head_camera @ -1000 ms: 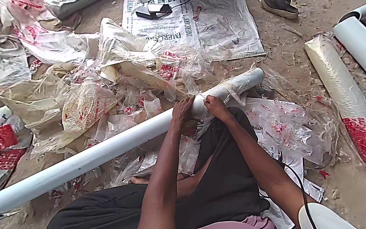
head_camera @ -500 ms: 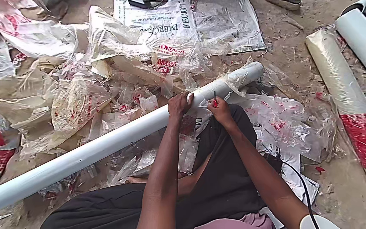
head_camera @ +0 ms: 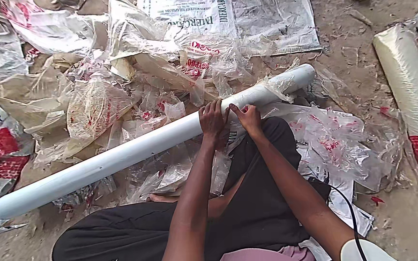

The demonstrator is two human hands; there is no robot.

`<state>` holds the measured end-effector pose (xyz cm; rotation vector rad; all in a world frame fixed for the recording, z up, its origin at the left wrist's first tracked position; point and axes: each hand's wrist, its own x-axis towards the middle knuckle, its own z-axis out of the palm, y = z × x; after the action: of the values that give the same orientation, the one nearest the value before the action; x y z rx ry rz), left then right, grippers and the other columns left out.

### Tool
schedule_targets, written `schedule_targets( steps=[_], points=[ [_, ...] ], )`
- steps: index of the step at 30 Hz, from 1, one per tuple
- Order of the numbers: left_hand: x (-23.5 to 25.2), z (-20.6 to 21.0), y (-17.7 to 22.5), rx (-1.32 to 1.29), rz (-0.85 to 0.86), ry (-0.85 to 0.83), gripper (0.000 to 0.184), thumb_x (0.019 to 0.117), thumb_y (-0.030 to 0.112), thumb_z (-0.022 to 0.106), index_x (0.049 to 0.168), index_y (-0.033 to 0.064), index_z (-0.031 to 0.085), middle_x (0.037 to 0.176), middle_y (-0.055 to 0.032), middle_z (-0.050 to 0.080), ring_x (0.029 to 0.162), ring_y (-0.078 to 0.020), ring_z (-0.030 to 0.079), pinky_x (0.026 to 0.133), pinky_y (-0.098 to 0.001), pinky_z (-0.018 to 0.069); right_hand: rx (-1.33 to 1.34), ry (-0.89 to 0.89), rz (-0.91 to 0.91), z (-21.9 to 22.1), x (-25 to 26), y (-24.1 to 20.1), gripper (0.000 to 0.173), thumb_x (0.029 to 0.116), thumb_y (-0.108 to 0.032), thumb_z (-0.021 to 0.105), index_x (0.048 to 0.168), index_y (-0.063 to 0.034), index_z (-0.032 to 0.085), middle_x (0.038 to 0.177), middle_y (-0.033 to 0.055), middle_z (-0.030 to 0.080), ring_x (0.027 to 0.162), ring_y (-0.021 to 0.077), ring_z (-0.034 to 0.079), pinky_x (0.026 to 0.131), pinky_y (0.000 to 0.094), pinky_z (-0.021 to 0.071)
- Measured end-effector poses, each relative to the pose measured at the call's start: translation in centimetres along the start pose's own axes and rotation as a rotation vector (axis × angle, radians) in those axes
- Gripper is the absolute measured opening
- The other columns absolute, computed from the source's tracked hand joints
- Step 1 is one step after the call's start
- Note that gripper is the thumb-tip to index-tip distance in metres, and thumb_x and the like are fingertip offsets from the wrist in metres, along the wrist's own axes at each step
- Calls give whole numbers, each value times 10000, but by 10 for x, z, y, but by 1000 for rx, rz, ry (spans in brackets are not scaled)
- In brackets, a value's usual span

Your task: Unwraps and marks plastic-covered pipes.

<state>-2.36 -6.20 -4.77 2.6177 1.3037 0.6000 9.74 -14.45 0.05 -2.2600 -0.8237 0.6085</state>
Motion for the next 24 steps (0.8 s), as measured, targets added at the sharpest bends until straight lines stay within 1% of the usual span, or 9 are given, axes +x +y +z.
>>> schedule_targets(
  steps=[3,5,7,10,13,18,20,22,24],
  points=[
    [12,7,-3,37,-20,25,448,1078,360,386,1311,143,700,1297,-78,722,1212,-280,669,1034,-513,460,-9,-43,-134,2,4,6,499,1035,-456,594,820,-6,575,671,145,509,584,298,517,537,490,423],
    [30,-3,-3,28,-104,-93,453,1084,324,346,1265,159,727,1249,-72,742,1158,-291,688,977,-530,478,80,-113,-170,1,8,4,402,1070,-335,552,846,-4,590,685,130,498,589,266,496,558,468,422],
    [48,-17,-3,22,-186,-278,502,1093,338,293,1193,138,742,1191,-105,753,1117,-326,698,913,-574,494,157,-160,-149,-2,9,7,389,1072,-339,531,827,-39,570,650,85,465,538,207,456,520,409,396],
    [81,-36,-8,31,-335,-464,552,1096,400,296,1069,67,736,1156,-191,734,1156,-377,678,943,-621,483,160,-184,-173,-1,-1,11,411,1067,-321,531,769,-38,544,611,86,451,509,216,448,503,417,382],
    [106,-29,-22,62,-390,-342,505,1059,423,388,1028,74,752,1137,-191,741,1163,-377,672,991,-637,441,115,-218,-172,-7,-8,9,329,1059,-209,569,808,3,578,629,83,472,567,219,488,581,433,424],
    [143,-27,-37,75,-409,-223,471,1086,400,393,1100,78,737,1138,-192,741,1095,-411,702,862,-646,522,320,-179,-106,-8,-7,13,280,1000,-173,632,755,-76,537,576,-37,419,502,67,422,528,268,376],
    [144,-24,-40,81,-355,-148,480,1092,407,376,1086,85,732,1060,-183,754,1031,-399,723,809,-629,531,523,-96,25,1,1,15,196,950,-140,703,856,-54,553,607,-20,451,467,62,398,482,252,368],
    [132,-21,-42,55,-237,-32,482,1098,399,386,1045,77,741,913,-181,752,889,-398,740,723,-610,534,703,-88,128,2,12,12,322,960,-107,706,1204,-20,515,828,49,532,514,81,408,482,253,383],
    [98,-17,-44,13,-67,57,433,1093,371,436,1043,89,759,869,-152,758,798,-366,740,682,-578,540,833,-105,209,1,20,8,398,1037,-116,598,1404,-55,455,819,26,516,478,54,385,440,217,367]
  ],
)
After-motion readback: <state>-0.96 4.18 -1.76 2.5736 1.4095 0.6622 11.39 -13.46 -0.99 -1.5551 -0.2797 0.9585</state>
